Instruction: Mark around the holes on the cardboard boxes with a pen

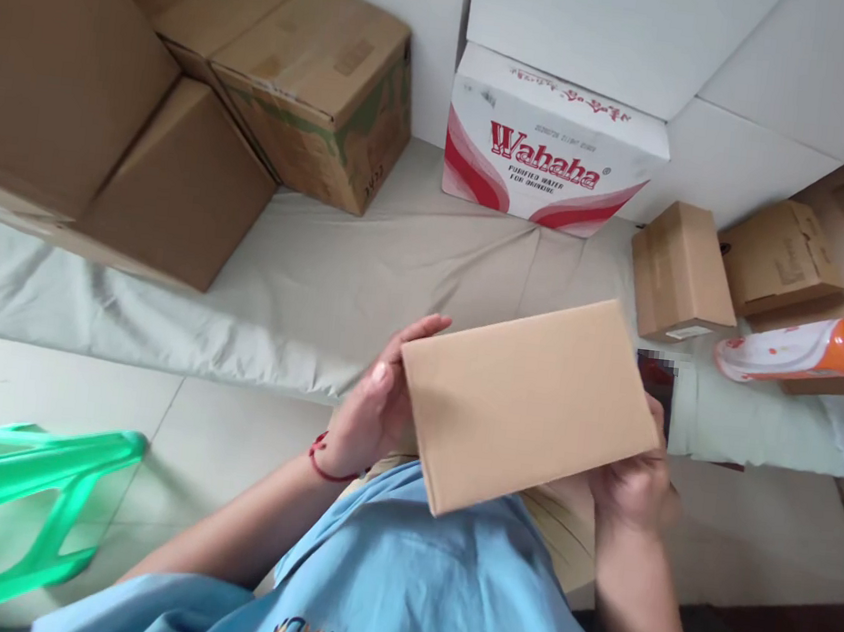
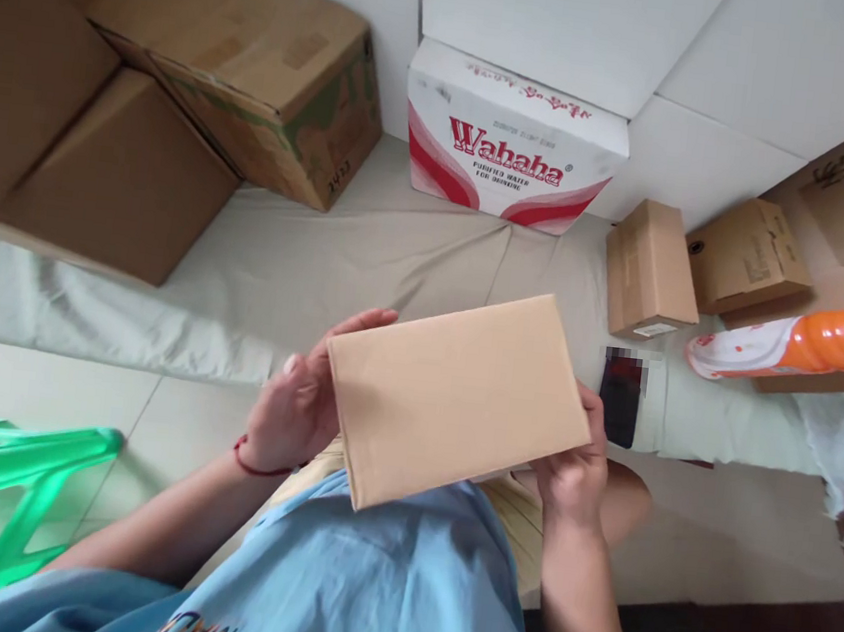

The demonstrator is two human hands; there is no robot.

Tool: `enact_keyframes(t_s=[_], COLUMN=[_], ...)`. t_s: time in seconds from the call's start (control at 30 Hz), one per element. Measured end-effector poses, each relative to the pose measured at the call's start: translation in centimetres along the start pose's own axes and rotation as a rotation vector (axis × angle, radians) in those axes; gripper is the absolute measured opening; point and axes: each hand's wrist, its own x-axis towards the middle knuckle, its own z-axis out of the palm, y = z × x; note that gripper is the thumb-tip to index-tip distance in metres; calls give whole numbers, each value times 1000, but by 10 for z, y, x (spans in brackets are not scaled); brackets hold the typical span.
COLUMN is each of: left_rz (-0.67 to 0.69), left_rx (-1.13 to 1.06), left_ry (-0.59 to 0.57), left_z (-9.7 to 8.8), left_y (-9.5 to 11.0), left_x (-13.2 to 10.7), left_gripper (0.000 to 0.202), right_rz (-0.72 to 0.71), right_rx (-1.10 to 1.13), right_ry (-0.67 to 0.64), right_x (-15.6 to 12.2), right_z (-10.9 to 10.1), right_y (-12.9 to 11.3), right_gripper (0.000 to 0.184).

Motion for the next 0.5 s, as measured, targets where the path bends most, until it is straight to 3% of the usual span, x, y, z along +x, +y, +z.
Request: enact_keyframes(t_s=[0.07,0.13,0.2,0.27,0.37,0.5], left_rz=[-125,-159,-183,-202,-124,76], left_rx=[-45,-74,-84,-79,-54,103], left_ry=[105,208,247,225,160,49], left_z=[-3,-6,-8,-9,-8,-11], left_y=[-7,-12,-13,-10,0,9], left_x=[4,5,5,2,-4,-4], left_gripper=[77,73,72,76,79,77], right_rz=[-130,-298,-432,-516,-521,-304], right_rx=[-55,-152,-218,-224,-214,-153], right_ry=[-42,-164,-252,-260,-158,27], right_x=[0,2,5,9,11,2], right_z=[5,7,8,8,9,9], right_y=[-18,-37,-50,-55,-44,-15], right_gripper=[44,47,49,48,42,51])
